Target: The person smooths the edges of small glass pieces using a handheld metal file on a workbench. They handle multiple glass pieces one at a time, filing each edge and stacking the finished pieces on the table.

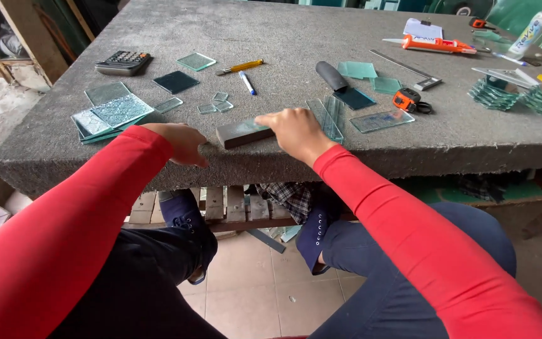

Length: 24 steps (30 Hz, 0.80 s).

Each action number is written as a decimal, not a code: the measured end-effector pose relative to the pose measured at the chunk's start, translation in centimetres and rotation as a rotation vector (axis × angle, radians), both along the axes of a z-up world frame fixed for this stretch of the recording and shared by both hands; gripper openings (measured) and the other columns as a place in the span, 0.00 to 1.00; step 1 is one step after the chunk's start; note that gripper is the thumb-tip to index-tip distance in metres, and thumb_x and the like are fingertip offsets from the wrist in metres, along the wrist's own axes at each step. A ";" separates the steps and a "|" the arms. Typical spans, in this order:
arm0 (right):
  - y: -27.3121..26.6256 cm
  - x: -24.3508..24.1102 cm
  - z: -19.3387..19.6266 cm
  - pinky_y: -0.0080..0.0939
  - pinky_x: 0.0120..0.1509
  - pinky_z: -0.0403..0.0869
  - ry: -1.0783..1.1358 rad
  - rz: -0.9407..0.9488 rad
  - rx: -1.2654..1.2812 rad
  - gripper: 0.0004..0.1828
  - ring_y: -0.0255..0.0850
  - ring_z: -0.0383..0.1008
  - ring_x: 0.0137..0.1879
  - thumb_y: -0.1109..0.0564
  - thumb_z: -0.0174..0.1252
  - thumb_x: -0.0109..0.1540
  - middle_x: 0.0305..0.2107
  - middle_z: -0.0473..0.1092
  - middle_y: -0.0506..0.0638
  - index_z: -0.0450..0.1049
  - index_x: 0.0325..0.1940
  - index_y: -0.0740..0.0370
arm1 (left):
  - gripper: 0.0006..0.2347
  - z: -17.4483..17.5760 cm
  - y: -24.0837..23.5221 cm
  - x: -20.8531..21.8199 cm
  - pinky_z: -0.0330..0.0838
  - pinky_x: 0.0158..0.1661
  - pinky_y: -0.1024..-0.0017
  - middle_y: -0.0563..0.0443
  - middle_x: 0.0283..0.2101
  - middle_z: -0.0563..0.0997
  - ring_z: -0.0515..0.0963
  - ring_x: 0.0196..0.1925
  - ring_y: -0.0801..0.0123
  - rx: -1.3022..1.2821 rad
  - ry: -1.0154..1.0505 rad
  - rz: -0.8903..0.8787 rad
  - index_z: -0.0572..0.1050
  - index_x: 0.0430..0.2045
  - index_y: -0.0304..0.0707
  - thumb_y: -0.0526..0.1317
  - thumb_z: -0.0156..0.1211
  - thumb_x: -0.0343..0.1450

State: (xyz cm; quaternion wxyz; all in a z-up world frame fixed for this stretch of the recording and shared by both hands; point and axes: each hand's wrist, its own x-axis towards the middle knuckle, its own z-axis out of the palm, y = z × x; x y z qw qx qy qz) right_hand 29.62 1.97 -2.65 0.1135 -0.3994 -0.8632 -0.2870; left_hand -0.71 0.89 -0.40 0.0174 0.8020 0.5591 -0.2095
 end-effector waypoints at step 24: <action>-7.4 -0.3 9.4 0.48 0.59 0.81 0.712 0.400 -0.469 0.19 0.50 0.87 0.51 0.73 0.64 0.65 0.41 0.85 0.57 0.86 0.55 0.59 | 0.11 5.8 -5.0 3.5 0.85 0.43 0.60 0.56 0.30 0.89 0.91 0.31 0.59 0.859 -0.219 -0.461 0.85 0.31 0.51 0.49 0.58 0.79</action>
